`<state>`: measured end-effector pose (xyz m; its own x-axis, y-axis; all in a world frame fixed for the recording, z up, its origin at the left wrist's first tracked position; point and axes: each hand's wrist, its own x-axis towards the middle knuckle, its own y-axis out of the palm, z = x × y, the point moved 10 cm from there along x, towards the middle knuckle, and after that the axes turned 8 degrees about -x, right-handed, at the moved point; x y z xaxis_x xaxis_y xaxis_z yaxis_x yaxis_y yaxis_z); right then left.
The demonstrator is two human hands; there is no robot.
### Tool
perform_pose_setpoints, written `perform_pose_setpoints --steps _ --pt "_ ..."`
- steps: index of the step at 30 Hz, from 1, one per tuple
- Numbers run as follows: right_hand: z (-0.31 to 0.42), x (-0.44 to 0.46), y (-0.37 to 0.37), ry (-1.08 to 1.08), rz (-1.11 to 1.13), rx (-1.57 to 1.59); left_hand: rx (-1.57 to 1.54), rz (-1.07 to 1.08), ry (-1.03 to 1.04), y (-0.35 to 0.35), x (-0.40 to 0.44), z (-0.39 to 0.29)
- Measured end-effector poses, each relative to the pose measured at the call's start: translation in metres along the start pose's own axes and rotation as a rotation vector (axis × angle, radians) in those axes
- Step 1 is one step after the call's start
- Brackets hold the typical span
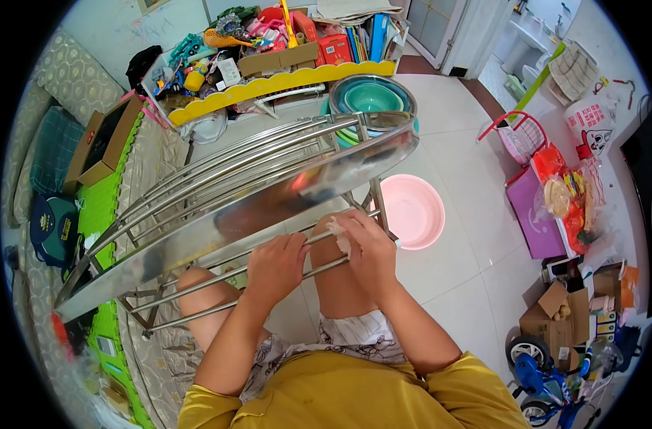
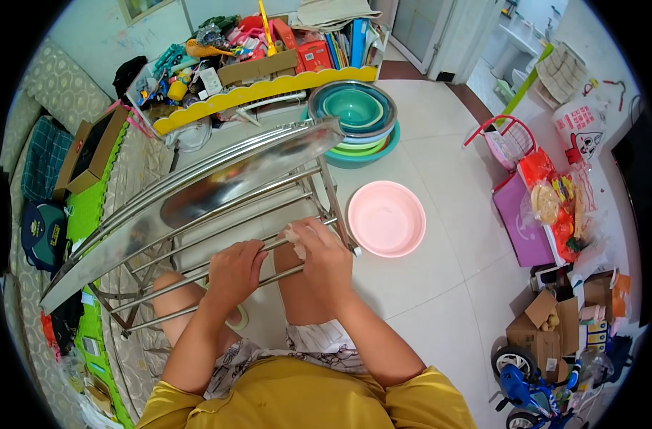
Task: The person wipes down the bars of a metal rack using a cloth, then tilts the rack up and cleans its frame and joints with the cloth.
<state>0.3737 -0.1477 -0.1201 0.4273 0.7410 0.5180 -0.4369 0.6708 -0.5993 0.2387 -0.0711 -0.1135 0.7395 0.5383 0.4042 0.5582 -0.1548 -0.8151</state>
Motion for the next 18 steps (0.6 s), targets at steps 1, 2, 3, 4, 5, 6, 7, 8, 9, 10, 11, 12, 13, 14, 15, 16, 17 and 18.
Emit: perform_pose_setpoints --steps 1,2,3,4,5,6,7,8,9,10,11,12,13,14,15,16,17,18 --pt "-0.004 -0.001 -0.007 -0.006 -0.076 -0.060 0.000 -0.001 0.001 0.000 -0.001 0.000" --pt "-0.007 -0.002 -0.015 -0.013 -0.154 -0.120 0.004 0.002 0.000 0.002 -0.002 0.001" --pt "-0.011 -0.001 -0.017 -0.017 -0.159 -0.120 0.009 0.002 0.001 0.002 -0.002 0.002" --pt "-0.016 -0.001 -0.023 -0.014 -0.201 -0.133 0.012 -0.005 0.005 0.002 -0.001 0.002" --pt "-0.017 -0.001 -0.027 -0.010 -0.242 -0.143 0.015 0.001 -0.003 0.003 -0.001 0.002" --pt "-0.016 -0.001 -0.026 -0.015 -0.247 -0.140 0.017 0.009 -0.013 0.004 -0.001 0.002" --pt "-0.016 -0.001 -0.024 -0.004 -0.240 -0.143 0.020 0.007 -0.011 0.003 -0.001 0.002" --pt "-0.016 -0.001 -0.022 0.007 -0.232 -0.148 0.023 0.003 -0.011 0.002 -0.001 0.001" --pt "-0.016 -0.003 -0.020 0.006 -0.234 -0.148 0.024 -0.001 -0.011 0.002 -0.001 0.001" --pt "-0.018 -0.004 -0.016 0.020 -0.217 -0.149 0.023 -0.002 -0.010 0.003 -0.001 0.002" --pt "-0.019 -0.005 -0.013 0.035 -0.200 -0.150 0.028 -0.008 -0.004 0.004 -0.002 0.003" --pt "-0.016 -0.004 -0.012 0.033 -0.199 -0.151 0.032 -0.013 0.001 0.003 -0.002 0.002" --pt "-0.010 -0.004 -0.011 0.025 -0.199 -0.148 0.032 -0.014 0.000 0.003 -0.002 0.002" --pt "-0.004 -0.004 -0.011 0.017 -0.200 -0.145 0.030 -0.023 0.004 0.002 -0.002 0.001" --pt "0.003 -0.003 -0.012 0.017 -0.199 -0.146 0.029 -0.031 0.008 0.001 -0.002 0.000" --pt "0.010 -0.002 -0.008 0.022 -0.144 -0.088 0.028 -0.030 0.008 0.002 -0.002 0.000" --pt "0.015 -0.001 -0.002 0.028 -0.089 -0.031 0.024 -0.034 0.011 0.002 -0.002 0.001" --pt "0.016 -0.002 0.000 0.028 -0.090 -0.032 0.021 -0.038 0.015 0.003 -0.003 0.001"
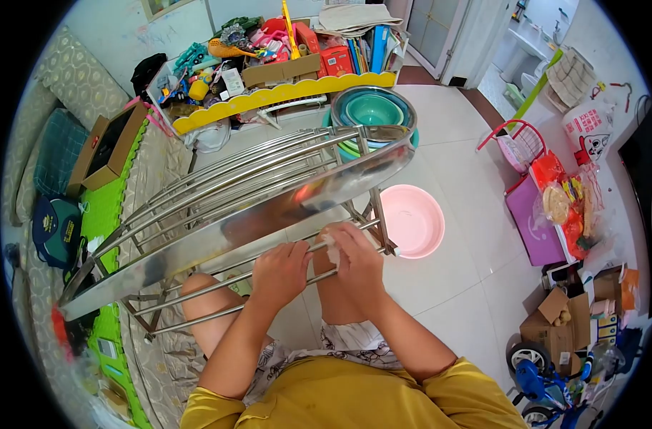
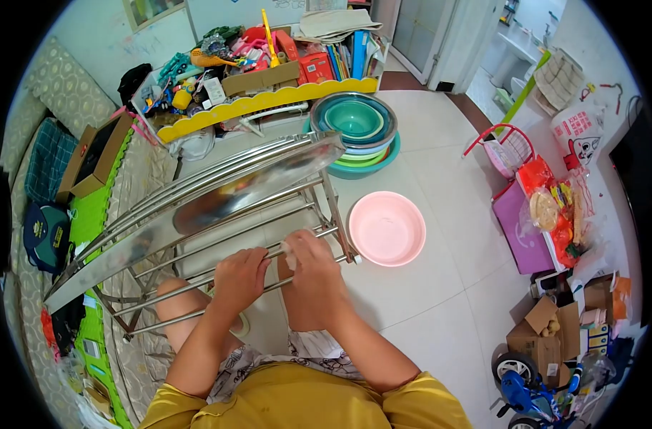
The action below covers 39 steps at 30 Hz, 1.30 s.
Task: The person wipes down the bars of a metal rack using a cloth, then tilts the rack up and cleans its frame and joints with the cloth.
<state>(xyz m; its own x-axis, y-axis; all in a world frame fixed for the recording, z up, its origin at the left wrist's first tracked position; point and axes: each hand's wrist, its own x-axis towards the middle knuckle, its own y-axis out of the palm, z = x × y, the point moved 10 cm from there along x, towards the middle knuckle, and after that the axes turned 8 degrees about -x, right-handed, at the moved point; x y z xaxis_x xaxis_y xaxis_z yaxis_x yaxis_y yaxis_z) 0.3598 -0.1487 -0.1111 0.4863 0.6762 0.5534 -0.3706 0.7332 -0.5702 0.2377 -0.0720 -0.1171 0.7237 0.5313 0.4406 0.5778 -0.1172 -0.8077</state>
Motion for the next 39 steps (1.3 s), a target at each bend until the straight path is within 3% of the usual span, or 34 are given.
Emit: perform_pose_setpoints --steps 3,5,12,14,26,39 --pt "0.037 -0.010 0.004 -0.305 -0.044 -0.072 -0.004 0.006 0.002 0.001 0.000 0.000" --pt "0.025 -0.012 0.018 -0.122 0.059 0.047 -0.015 0.030 -0.007 0.002 0.000 0.001" --pt "0.029 -0.003 0.002 -0.218 0.080 -0.029 -0.031 0.017 -0.010 0.001 0.000 0.001" --pt "0.003 -0.003 0.008 -0.082 0.092 0.026 -0.012 0.029 -0.015 0.002 -0.001 0.002" --pt "-0.041 0.007 -0.019 0.027 -0.083 -0.096 0.008 0.020 0.000 0.001 -0.001 0.001" --pt "0.004 -0.001 0.002 -0.011 0.009 0.061 -0.006 0.028 -0.013 0.002 0.000 0.000"
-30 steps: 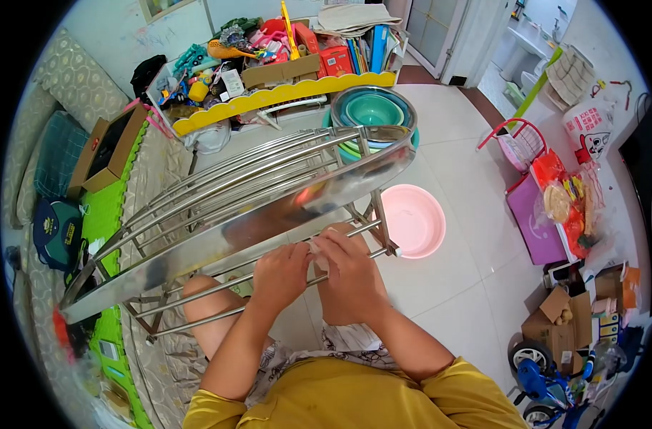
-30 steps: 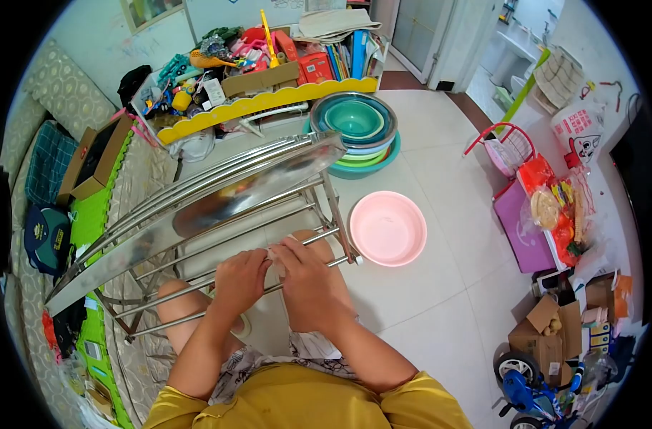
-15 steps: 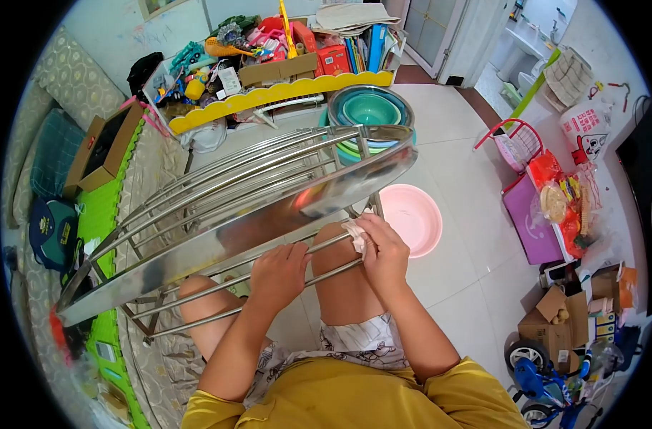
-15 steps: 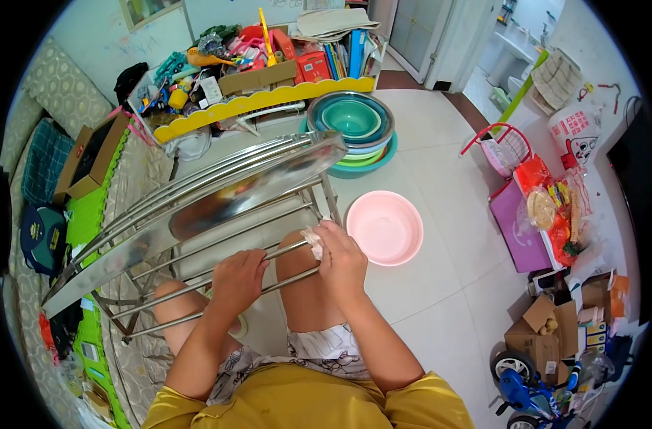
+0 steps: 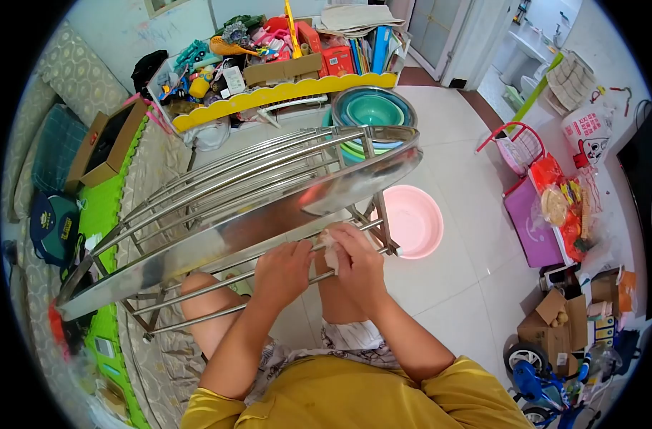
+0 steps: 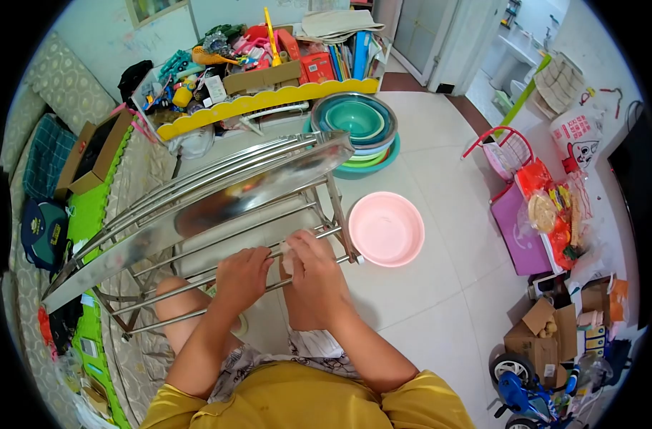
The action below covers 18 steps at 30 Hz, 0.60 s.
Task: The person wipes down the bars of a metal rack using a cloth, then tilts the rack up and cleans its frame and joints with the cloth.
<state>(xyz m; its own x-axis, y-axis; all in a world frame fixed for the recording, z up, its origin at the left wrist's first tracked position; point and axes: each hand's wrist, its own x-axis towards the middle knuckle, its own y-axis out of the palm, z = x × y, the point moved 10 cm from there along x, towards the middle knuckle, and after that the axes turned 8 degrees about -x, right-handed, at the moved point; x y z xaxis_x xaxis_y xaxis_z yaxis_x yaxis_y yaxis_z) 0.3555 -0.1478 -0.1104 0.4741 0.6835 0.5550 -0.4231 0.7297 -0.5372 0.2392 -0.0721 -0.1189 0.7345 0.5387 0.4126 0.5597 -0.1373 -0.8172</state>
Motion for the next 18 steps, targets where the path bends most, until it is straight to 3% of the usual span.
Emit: perform_pose_setpoints --steps 9,18 --pt "0.012 0.000 0.008 -0.086 0.119 0.006 0.009 0.003 -0.002 0.002 -0.001 0.001" --pt "-0.033 0.005 -0.011 0.001 -0.012 -0.056 0.007 0.004 0.012 0.001 -0.001 0.001"
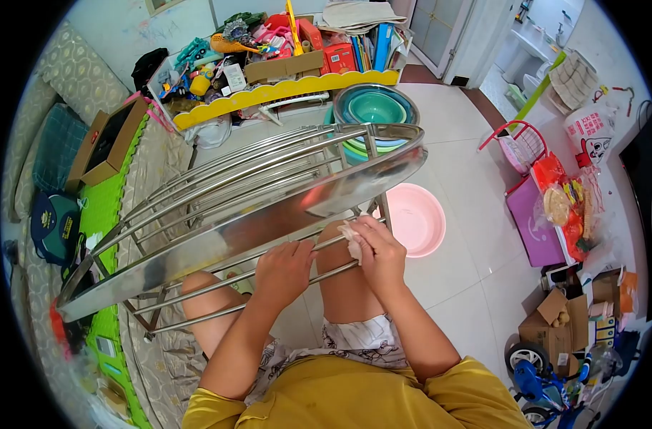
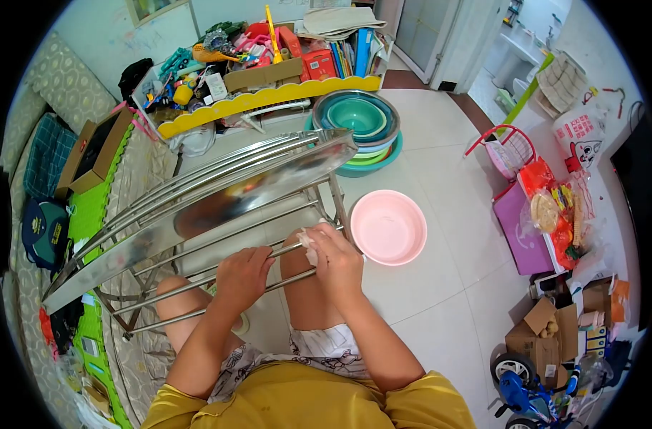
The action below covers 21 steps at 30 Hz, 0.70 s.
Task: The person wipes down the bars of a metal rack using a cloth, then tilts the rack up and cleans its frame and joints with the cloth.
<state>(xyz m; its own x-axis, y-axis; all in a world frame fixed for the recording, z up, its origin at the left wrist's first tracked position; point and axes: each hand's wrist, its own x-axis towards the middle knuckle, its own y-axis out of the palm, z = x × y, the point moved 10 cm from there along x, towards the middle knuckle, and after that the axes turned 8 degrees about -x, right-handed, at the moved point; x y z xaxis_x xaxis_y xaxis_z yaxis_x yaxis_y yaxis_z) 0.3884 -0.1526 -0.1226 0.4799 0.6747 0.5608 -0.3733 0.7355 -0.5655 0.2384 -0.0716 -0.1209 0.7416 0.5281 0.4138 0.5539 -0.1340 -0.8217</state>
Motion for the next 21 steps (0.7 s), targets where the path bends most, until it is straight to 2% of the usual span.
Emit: perform_pose_setpoints --steps 3,5,6,7,9,10,11,13,14,15,16,18,21 --pt "-0.003 0.001 -0.017 -0.022 -0.088 -0.054 0.006 0.001 0.000 0.000 0.000 0.000" --pt "-0.023 -0.007 -0.038 0.215 -0.220 0.199 0.011 -0.008 0.001 -0.001 0.001 -0.001" --pt "-0.036 -0.015 -0.033 0.356 -0.175 0.348 0.017 -0.014 -0.001 -0.002 0.001 -0.001" --pt "-0.035 -0.019 -0.036 0.360 -0.174 0.347 0.015 -0.010 -0.002 -0.002 0.001 -0.001" --pt "-0.050 -0.044 0.000 0.808 -0.085 1.153 -0.003 0.025 -0.044 0.001 0.001 0.002" --pt "-0.051 -0.057 0.016 0.937 0.008 1.310 -0.004 0.028 -0.040 -0.001 0.002 -0.001" --pt "-0.048 -0.058 0.011 0.937 0.004 1.311 -0.100 -0.022 -0.044 -0.009 0.004 -0.003" --pt "-0.014 -0.073 0.031 1.219 0.191 1.770 -0.195 -0.071 -0.048 -0.019 0.009 -0.005" --pt "-0.006 -0.073 0.035 1.188 0.255 1.917 -0.285 -0.148 -0.008 -0.028 0.011 -0.009" --pt "-0.009 -0.077 0.039 1.189 0.255 1.917 -0.375 -0.225 0.031 -0.037 0.012 -0.012" --pt "-0.007 -0.078 0.042 1.129 0.312 1.900 -0.376 -0.224 0.030 -0.036 0.011 -0.015" --pt "-0.002 -0.078 0.044 1.068 0.368 1.882 -0.612 -0.141 -0.091 -0.022 0.010 -0.014" --pt "0.004 -0.075 0.042 1.050 0.379 1.914 -0.537 -0.089 -0.093 -0.018 0.012 -0.022"
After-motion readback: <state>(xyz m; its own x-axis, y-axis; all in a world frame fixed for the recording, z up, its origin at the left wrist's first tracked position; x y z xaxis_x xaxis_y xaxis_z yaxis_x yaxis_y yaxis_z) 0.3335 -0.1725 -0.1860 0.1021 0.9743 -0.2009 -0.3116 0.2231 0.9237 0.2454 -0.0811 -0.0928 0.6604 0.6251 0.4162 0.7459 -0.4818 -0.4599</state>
